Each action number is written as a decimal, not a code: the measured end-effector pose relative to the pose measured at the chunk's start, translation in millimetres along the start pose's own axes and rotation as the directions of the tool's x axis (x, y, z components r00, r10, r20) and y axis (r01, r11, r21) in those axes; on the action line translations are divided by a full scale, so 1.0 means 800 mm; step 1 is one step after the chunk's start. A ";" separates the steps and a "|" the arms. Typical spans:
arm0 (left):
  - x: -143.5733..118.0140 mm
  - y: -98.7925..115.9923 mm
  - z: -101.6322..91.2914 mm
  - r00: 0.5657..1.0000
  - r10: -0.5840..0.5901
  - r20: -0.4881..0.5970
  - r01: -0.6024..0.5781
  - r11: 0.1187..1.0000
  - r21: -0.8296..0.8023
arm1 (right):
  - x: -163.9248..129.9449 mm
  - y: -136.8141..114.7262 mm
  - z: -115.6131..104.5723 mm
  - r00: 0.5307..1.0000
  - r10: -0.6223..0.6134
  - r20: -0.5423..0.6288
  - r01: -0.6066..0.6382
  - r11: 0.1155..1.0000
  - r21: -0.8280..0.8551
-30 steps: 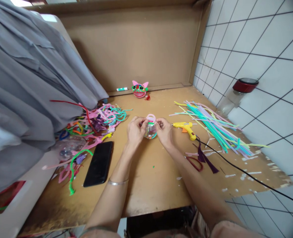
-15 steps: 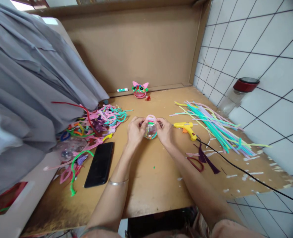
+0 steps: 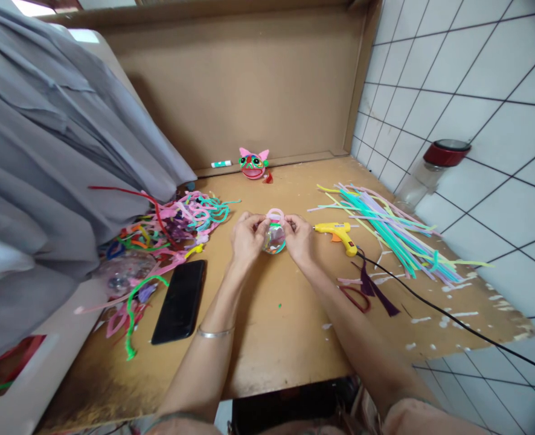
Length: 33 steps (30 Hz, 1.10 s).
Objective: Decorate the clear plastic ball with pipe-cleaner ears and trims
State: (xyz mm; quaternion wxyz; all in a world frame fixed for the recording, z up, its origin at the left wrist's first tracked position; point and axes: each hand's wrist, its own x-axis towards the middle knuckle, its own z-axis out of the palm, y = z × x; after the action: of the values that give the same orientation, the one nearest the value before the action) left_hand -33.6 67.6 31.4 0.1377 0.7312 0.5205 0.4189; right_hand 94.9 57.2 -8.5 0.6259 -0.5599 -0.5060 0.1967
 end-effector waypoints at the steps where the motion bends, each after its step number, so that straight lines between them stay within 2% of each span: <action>1: 0.000 0.000 0.000 1.000 0.003 -0.005 -0.003 1.000 0.005 | 0.000 0.000 0.000 1.000 0.001 0.004 -0.001 1.000 -0.001; 15: -0.001 0.005 0.001 0.998 0.033 -0.046 -0.030 0.997 0.065 | 0.004 0.006 0.003 0.999 0.031 0.009 -0.031 0.999 0.032; 33: -0.001 0.005 0.003 0.998 0.042 -0.041 -0.038 0.995 0.092 | 0.005 0.010 0.007 0.999 0.044 -0.010 -0.043 0.998 0.047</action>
State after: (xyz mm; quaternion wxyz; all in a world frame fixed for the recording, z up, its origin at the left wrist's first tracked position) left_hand -29.4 65.6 31.9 0.0845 0.7379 0.5273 0.4128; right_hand 94.5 65.4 -14.6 0.6371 -0.5572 -0.4856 0.2189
